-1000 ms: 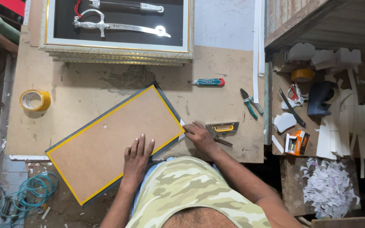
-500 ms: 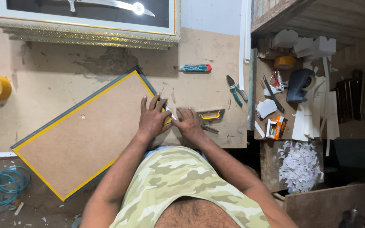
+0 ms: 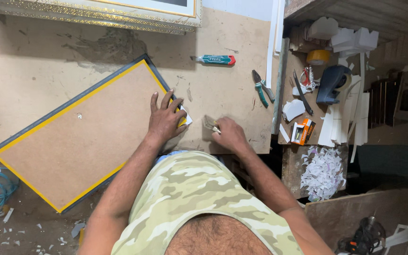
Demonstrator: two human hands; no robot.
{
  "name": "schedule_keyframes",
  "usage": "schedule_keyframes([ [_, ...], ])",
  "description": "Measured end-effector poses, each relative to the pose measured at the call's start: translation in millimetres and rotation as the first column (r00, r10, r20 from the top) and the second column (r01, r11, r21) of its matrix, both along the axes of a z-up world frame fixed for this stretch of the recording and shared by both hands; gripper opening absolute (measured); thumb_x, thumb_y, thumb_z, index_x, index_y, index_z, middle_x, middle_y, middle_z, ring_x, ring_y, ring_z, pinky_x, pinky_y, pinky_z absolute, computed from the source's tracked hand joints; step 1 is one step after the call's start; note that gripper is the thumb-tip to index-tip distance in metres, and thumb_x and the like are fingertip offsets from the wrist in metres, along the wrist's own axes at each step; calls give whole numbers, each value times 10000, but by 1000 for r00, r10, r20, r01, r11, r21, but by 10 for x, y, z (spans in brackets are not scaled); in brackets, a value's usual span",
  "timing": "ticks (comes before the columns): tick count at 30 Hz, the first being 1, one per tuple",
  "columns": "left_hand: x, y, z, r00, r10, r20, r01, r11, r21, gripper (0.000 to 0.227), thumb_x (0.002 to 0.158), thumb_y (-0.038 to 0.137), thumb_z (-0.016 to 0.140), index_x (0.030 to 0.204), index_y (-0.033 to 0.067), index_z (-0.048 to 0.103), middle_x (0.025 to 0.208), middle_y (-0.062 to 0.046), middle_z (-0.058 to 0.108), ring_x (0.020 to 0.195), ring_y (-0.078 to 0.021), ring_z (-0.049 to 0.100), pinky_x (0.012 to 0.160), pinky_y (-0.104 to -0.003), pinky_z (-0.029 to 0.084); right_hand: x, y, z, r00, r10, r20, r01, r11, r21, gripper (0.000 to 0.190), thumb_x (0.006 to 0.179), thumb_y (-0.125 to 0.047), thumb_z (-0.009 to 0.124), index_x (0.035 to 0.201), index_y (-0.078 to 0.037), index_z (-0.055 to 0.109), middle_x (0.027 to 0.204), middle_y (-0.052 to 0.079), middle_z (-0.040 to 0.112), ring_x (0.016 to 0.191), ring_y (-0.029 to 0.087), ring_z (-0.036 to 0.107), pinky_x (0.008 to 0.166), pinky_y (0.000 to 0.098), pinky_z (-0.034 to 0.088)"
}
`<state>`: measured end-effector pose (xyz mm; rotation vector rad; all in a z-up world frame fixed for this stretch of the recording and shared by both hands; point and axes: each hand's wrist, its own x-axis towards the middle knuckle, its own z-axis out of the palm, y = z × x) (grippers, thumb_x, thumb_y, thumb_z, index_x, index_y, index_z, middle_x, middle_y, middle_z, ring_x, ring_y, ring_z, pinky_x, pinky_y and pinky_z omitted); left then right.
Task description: The person applies yellow tape to the edges of a rectangular board, cuts the tape with a utility knife, and staples white corner pieces onto the taped frame using a staple gun. The person repeats this process on a second board.
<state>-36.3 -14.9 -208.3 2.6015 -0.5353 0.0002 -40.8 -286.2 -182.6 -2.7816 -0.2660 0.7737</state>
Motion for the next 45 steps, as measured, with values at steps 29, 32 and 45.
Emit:
schedule_keyframes([
  [29, -710, 847, -159, 862, 504, -48, -502, 864, 40, 747, 961, 639, 557, 1539, 172, 479, 1671, -222, 311, 1552, -380, 277, 1225, -613, 163, -116, 327, 35, 932, -77, 355, 85, 996, -7, 572, 819, -617, 750, 898, -57, 660, 868, 135, 679, 773, 354, 686, 665, 488, 549],
  [32, -1453, 1594, -235, 513, 858, -26, -842, 509, 178, 934, 991, 684, 519, 1658, 56, 340, 1754, -234, 200, 1637, -400, 131, 1270, -657, 77, -73, 197, 144, 807, 14, 590, 6, 999, -31, 613, 748, -556, 808, 1016, -21, 675, 995, 150, 651, 949, 346, 648, 763, 502, 519],
  [45, -2842, 2797, 233, 203, 862, -464, -901, -21, -433, 740, 1028, 566, 541, 1506, 17, 409, 1455, -186, 523, 1302, -270, 526, 1078, -414, 422, 71, 958, 78, 629, 441, 640, -704, 673, 227, 652, 669, -255, 851, 1230, -98, 557, 1298, 188, 538, 1243, 370, 525, 1082, 532, 396],
])
